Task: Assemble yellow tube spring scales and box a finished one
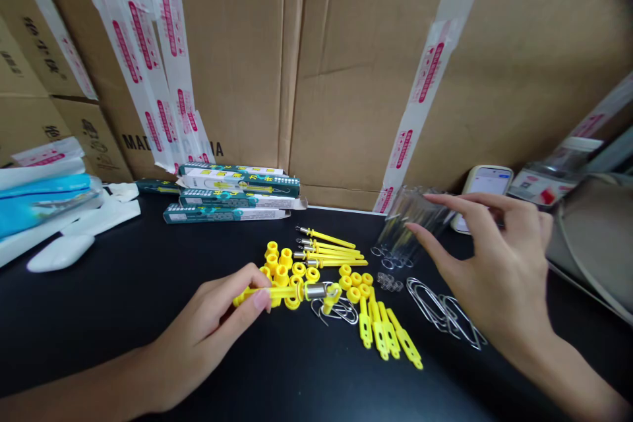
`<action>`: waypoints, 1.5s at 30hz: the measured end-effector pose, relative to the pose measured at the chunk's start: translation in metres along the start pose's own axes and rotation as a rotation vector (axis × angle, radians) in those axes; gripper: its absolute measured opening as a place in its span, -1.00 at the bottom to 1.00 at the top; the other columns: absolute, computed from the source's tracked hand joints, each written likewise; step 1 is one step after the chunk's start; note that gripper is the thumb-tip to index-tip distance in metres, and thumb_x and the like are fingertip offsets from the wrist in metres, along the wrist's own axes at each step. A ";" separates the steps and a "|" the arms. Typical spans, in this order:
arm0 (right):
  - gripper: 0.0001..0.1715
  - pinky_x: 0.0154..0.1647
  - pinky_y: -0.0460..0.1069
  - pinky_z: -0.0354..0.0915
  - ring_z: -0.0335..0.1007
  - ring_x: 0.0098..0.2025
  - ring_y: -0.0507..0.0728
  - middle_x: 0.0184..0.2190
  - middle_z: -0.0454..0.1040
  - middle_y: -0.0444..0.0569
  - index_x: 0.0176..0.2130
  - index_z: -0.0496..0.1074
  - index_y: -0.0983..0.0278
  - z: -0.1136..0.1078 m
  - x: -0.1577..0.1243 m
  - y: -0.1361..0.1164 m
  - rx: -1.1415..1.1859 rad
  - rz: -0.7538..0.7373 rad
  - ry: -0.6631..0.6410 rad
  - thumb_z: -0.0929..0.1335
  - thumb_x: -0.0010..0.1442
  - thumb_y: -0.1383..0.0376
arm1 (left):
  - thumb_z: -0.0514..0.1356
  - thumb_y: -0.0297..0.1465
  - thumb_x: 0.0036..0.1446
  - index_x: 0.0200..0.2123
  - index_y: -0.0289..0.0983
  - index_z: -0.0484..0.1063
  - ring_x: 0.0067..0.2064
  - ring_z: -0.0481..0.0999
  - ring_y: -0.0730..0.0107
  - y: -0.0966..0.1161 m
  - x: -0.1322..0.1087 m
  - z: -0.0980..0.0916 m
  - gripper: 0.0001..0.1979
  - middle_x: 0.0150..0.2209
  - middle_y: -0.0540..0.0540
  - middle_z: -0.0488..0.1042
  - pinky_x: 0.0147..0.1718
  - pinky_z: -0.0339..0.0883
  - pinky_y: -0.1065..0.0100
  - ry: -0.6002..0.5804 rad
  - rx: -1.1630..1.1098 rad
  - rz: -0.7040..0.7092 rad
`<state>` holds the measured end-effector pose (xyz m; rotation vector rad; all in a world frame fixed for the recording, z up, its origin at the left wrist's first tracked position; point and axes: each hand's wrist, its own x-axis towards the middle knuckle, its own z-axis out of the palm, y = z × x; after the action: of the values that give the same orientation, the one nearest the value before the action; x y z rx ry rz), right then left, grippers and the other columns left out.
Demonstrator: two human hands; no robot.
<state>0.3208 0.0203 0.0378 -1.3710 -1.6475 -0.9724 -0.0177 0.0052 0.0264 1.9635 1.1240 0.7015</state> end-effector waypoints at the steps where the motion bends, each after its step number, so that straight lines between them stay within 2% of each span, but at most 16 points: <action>1: -0.54 0.02 0.36 0.34 0.38 -0.12 0.41 -0.10 0.47 0.34 0.03 0.59 0.38 0.000 0.000 0.000 0.002 0.001 0.001 0.43 0.34 0.08 | -0.03 -0.07 0.45 -0.32 -0.16 0.35 -0.36 0.26 0.35 0.000 0.000 0.000 -0.62 -0.41 0.09 0.28 -0.35 0.11 0.35 -0.002 0.001 -0.001; 6: -0.60 0.01 0.35 0.36 0.44 -0.10 0.42 -0.09 0.48 0.27 0.09 0.55 0.27 -0.003 0.002 -0.002 0.016 0.009 0.041 0.44 0.33 0.13 | -0.02 -0.09 0.45 -0.32 -0.16 0.36 -0.37 0.28 0.36 0.000 0.000 0.000 -0.62 -0.41 0.08 0.30 -0.35 0.14 0.36 0.011 0.013 0.015; 10: -0.65 -0.02 0.25 0.39 0.51 -0.14 0.35 -0.15 0.54 0.11 0.08 0.54 0.10 -0.018 -0.003 -0.020 0.166 -0.020 0.148 0.47 0.30 0.28 | -0.02 -0.10 0.46 -0.31 -0.16 0.39 -0.37 0.31 0.37 0.000 0.001 0.000 -0.63 -0.40 0.07 0.33 -0.35 0.17 0.38 0.024 0.016 0.036; 12: -0.65 -0.05 0.19 0.45 0.54 -0.09 0.33 -0.13 0.56 0.06 0.10 0.51 0.03 -0.029 -0.011 -0.038 0.393 0.016 -0.019 0.42 0.35 0.28 | 0.00 -0.12 0.46 -0.31 -0.16 0.40 -0.37 0.34 0.38 -0.001 0.000 0.001 -0.64 -0.39 0.07 0.36 -0.34 0.20 0.39 0.030 0.017 0.058; 13: -0.62 -0.04 0.18 0.49 0.55 -0.03 0.33 -0.04 0.56 0.06 0.16 0.47 0.01 -0.033 -0.015 -0.048 0.538 0.025 -0.178 0.40 0.37 0.22 | 0.00 -0.14 0.46 -0.30 -0.16 0.40 -0.37 0.36 0.38 -0.001 0.000 0.002 -0.66 -0.39 0.07 0.38 -0.34 0.21 0.39 0.030 0.017 0.072; 15: -0.44 0.08 0.21 0.50 0.53 0.15 0.36 0.16 0.54 0.06 0.30 0.35 -0.02 -0.040 -0.024 -0.068 0.783 0.088 -0.455 0.41 0.35 0.08 | 0.02 -0.19 0.45 -0.29 -0.16 0.42 -0.37 0.39 0.39 0.000 -0.003 0.003 -0.70 -0.38 0.07 0.41 -0.34 0.22 0.41 0.020 0.020 0.108; 17: -0.33 0.13 0.19 0.50 0.52 0.19 0.37 0.20 0.56 0.03 0.33 0.34 -0.01 -0.043 -0.030 -0.084 0.969 0.170 -0.627 0.45 0.31 0.02 | 0.04 -0.26 0.45 -0.27 -0.15 0.45 -0.39 0.40 0.42 0.000 -0.005 0.003 -0.75 -0.38 0.08 0.43 -0.35 0.23 0.42 -0.002 0.030 0.157; 20: -0.62 -0.04 0.06 0.56 0.70 -0.10 0.25 -0.12 0.73 -0.08 0.13 0.54 0.00 -0.043 -0.034 -0.096 1.140 0.317 -0.816 0.43 0.35 0.05 | 0.05 -0.35 0.43 -0.25 -0.15 0.47 -0.40 0.42 0.45 0.000 -0.006 0.003 -0.78 -0.38 0.08 0.45 -0.35 0.24 0.45 -0.025 0.054 0.225; 22: -0.73 -0.24 -0.04 0.55 0.67 -0.37 0.13 -0.35 0.71 -0.15 0.03 0.59 0.02 -0.041 -0.034 -0.097 1.194 0.419 -0.886 0.37 0.41 0.09 | 0.05 -0.36 0.43 -0.23 -0.15 0.47 -0.38 0.45 0.45 -0.002 -0.005 0.002 -0.79 -0.36 0.07 0.46 -0.34 0.26 0.47 -0.029 0.073 0.248; 25: -0.72 -0.45 -0.10 0.43 0.51 -0.55 0.05 -0.46 0.61 -0.17 -0.01 0.60 0.07 -0.039 -0.033 -0.091 1.166 0.534 -0.864 0.33 0.43 0.10 | 0.05 -0.37 0.44 -0.18 -0.15 0.48 -0.34 0.49 0.44 -0.006 -0.004 0.000 -0.80 -0.31 0.04 0.50 -0.32 0.32 0.49 -0.030 0.115 0.259; 28: -0.65 -0.56 -0.10 0.31 0.37 -0.61 0.03 -0.53 0.51 -0.16 -0.06 0.61 0.14 -0.038 -0.032 -0.085 1.150 0.627 -0.803 0.32 0.44 0.03 | 0.08 -0.34 0.44 0.00 -0.12 0.44 -0.44 0.45 0.49 -0.014 -0.004 0.003 -0.83 -0.24 0.03 0.52 -0.45 0.33 0.52 -0.035 0.129 0.209; 31: -0.61 -0.60 -0.10 0.25 0.31 -0.61 0.03 -0.54 0.48 -0.15 -0.07 0.59 0.17 -0.038 -0.032 -0.082 1.201 0.751 -0.775 0.32 0.42 -0.02 | 0.14 -0.30 0.41 0.20 -0.08 0.31 -0.53 0.38 0.57 -0.021 -0.005 0.008 -0.68 -0.16 0.00 0.52 -0.57 0.31 0.55 -0.013 0.078 0.142; 37: -0.63 -0.55 -0.10 0.33 0.35 -0.57 0.02 -0.44 0.52 -0.14 0.02 0.55 0.13 -0.035 -0.033 -0.082 1.331 0.875 -0.710 0.36 0.40 -0.01 | 0.18 -0.36 0.35 0.20 -0.03 0.37 -0.22 0.63 0.39 -0.022 0.001 0.011 -0.63 -0.08 -0.02 0.60 -0.25 0.54 0.49 0.001 0.014 0.164; 39: -0.63 -0.53 -0.10 0.34 0.35 -0.57 0.01 -0.40 0.53 -0.14 0.07 0.52 0.11 -0.035 -0.034 -0.082 1.350 0.887 -0.715 0.35 0.42 -0.01 | 0.20 -0.37 0.34 0.19 -0.02 0.39 -0.21 0.65 0.40 -0.019 0.003 0.010 -0.62 -0.07 -0.02 0.62 -0.21 0.56 0.48 0.000 -0.025 0.139; 42: -0.62 -0.52 -0.09 0.33 0.37 -0.54 0.03 -0.35 0.55 -0.10 0.06 0.50 0.10 -0.036 -0.036 -0.083 1.359 0.879 -0.749 0.30 0.44 -0.03 | 0.17 -0.39 0.33 0.19 -0.07 0.43 -0.37 0.62 0.44 -0.017 0.002 0.010 -0.62 -0.18 -0.02 0.65 -0.37 0.54 0.50 -0.020 -0.098 0.087; 45: -0.60 -0.58 -0.10 0.21 0.30 -0.53 0.06 -0.47 0.44 -0.14 0.00 0.50 0.10 -0.039 -0.038 -0.084 1.268 0.835 -0.752 0.27 0.45 -0.06 | 0.11 -0.45 0.32 0.20 -0.13 0.44 -0.48 0.55 0.45 -0.019 -0.001 0.010 -0.59 -0.34 0.00 0.63 -0.50 0.49 0.52 -0.025 -0.124 0.084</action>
<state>0.2461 -0.0413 0.0123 -1.2348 -1.3917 1.0497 -0.0191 0.0074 0.0049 1.9178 0.9649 0.7697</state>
